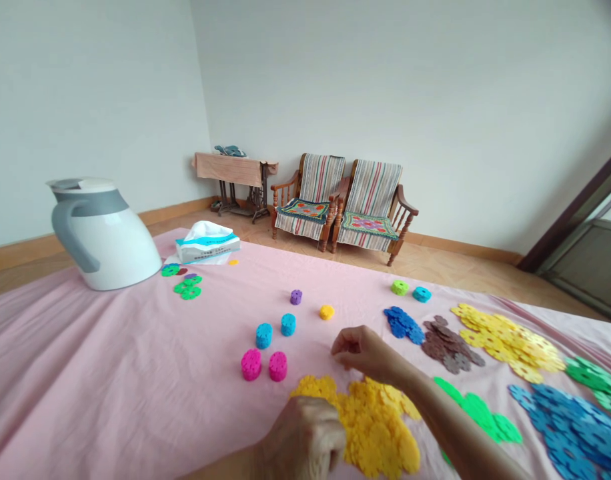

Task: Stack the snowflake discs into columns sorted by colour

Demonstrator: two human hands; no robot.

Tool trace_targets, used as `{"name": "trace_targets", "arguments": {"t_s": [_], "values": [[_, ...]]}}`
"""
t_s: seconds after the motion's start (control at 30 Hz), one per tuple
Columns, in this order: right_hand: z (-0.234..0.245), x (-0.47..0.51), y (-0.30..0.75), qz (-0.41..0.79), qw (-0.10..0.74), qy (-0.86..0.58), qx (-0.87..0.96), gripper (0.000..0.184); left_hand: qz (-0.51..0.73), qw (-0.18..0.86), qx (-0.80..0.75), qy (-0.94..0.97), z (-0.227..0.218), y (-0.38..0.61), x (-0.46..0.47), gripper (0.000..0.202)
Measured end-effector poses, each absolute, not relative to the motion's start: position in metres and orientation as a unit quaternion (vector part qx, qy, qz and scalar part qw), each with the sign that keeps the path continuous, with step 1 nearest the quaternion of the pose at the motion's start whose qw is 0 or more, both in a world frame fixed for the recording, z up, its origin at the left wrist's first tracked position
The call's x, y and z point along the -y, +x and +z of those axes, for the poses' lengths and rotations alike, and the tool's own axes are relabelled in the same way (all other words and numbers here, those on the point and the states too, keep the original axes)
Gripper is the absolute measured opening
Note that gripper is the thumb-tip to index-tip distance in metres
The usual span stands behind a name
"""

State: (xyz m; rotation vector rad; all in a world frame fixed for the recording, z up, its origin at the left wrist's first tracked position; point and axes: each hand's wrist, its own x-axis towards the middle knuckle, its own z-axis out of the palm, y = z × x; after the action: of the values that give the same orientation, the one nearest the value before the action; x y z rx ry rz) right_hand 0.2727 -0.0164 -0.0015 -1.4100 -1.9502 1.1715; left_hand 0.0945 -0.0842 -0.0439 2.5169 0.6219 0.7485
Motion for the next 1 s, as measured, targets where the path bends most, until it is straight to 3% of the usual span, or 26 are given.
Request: {"name": "trace_targets", "arguments": {"t_s": [0.2,0.77,1.0], "values": [[0.003,0.047,0.258,0.326,0.182,-0.486,0.79,0.024,0.271,0.225,-0.222,0.909,-0.043,0.096,0.085,0.02],[0.007,0.05,0.241,0.305,0.164,-0.409,0.844,0.025,0.277,0.22,-0.22,0.909,-0.049,0.095,0.083,0.02],[0.003,0.041,0.249,0.245,0.204,-0.468,0.824,0.014,0.297,0.224,-0.222,0.901,-0.042,0.094,0.084,0.02]]}}
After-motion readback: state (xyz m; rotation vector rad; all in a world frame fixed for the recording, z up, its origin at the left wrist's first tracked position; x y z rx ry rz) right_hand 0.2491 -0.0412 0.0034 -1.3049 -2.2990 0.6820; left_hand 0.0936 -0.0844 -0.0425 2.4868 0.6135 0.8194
